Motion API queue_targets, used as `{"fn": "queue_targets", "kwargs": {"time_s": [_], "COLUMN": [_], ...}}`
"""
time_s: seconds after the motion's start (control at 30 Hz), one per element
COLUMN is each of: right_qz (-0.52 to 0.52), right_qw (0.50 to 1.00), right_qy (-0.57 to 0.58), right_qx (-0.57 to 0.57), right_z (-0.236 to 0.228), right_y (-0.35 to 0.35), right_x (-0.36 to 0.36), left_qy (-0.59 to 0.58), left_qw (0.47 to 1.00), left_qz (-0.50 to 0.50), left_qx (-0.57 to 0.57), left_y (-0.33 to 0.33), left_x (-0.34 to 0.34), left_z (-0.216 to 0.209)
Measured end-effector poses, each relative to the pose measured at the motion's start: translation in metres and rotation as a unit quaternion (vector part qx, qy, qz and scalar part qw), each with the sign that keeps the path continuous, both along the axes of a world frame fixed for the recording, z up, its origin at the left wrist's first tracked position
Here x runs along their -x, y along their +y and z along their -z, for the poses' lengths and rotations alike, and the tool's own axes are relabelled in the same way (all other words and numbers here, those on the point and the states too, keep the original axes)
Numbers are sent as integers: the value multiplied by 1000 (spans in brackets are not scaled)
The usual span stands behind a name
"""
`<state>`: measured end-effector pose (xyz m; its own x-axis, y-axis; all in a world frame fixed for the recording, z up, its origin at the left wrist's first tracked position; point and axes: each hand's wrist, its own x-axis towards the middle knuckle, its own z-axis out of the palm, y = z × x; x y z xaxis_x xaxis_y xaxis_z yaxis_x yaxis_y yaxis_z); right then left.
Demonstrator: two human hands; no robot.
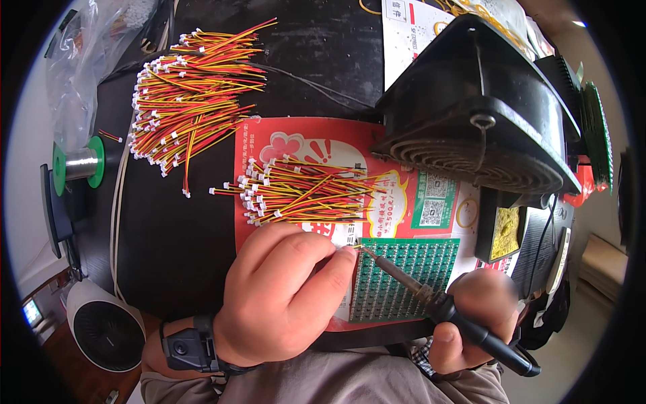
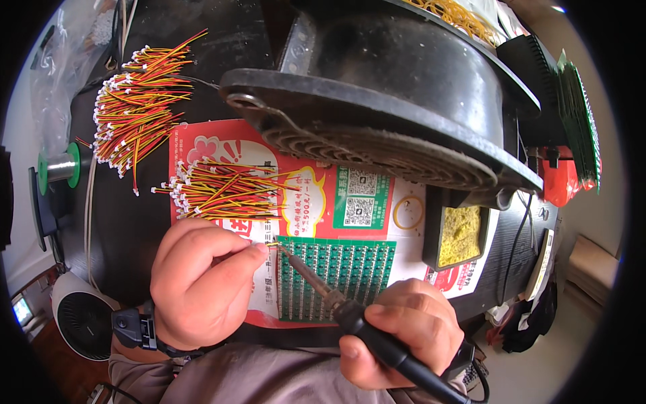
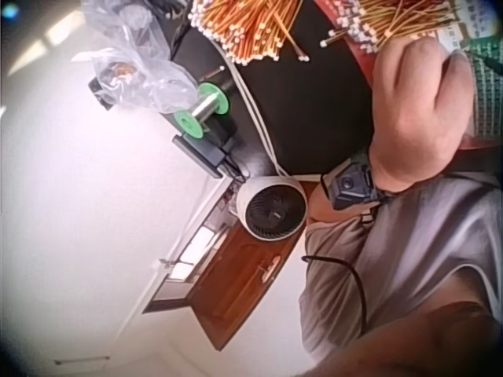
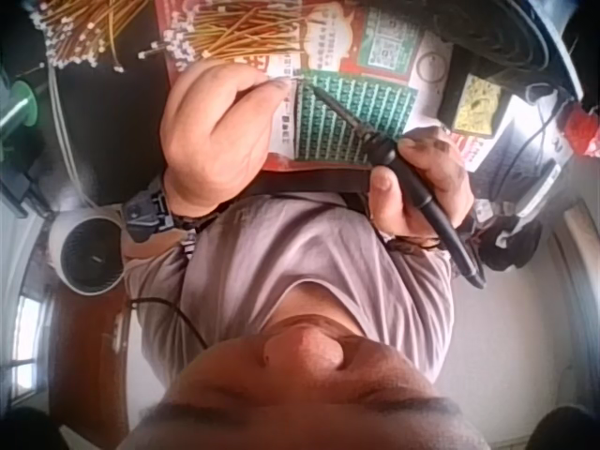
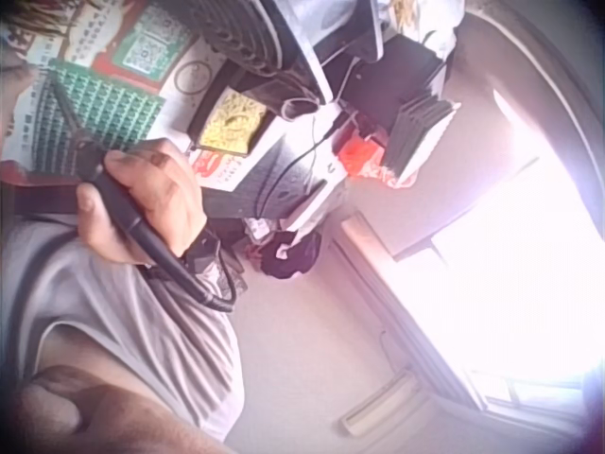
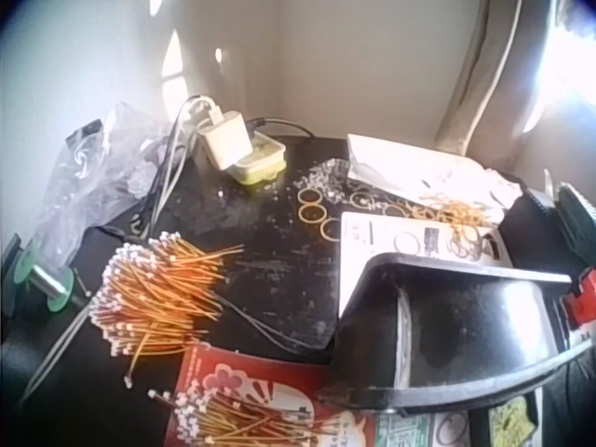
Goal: Soldering jumper wires to a green LED matrix panel on an electronics workbench.
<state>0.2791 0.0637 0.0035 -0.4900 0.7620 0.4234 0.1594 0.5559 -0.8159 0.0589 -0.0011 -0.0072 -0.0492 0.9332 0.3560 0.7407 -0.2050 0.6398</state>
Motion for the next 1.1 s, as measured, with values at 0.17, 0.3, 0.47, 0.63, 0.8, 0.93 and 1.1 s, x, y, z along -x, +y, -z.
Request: {"fn": "queue_targets", "kwargs": {"time_s": [0.17, 0.3, 0.47, 0.63, 0.8, 0.93, 1.1], "right_qz": [-1, -2, -2, -4, 8, 12, 1], "right_qw": [1000, 1000, 1000, 1000, 1000, 999, 1000], "right_qy": [0, -2, -4, -6, 3, 14, 2], "right_qx": [-1, -3, -3, -2, 17, 32, 21], "right_z": [0, 0, 0, 0, -2, -3, -2], "right_y": [0, 0, 1, 1, -2, -3, -1], "right_x": [0, 0, 1, 0, -4, -5, -2], "left_qy": [-1, -1, -2, -1, 0, 3, 5], "left_qw": [1000, 1000, 1000, 1000, 1000, 1000, 1000], "left_qz": [-3, 0, 5, 3, 5, 8, 6], "left_qx": [-1, 0, 1, 2, 3, 0, 2], "left_y": [-1, -1, -1, -2, -1, -1, -1], "left_x": [0, 0, 1, 1, 1, 1, 1], "left_z": [1, 0, 0, 1, 0, 1, 2]}}
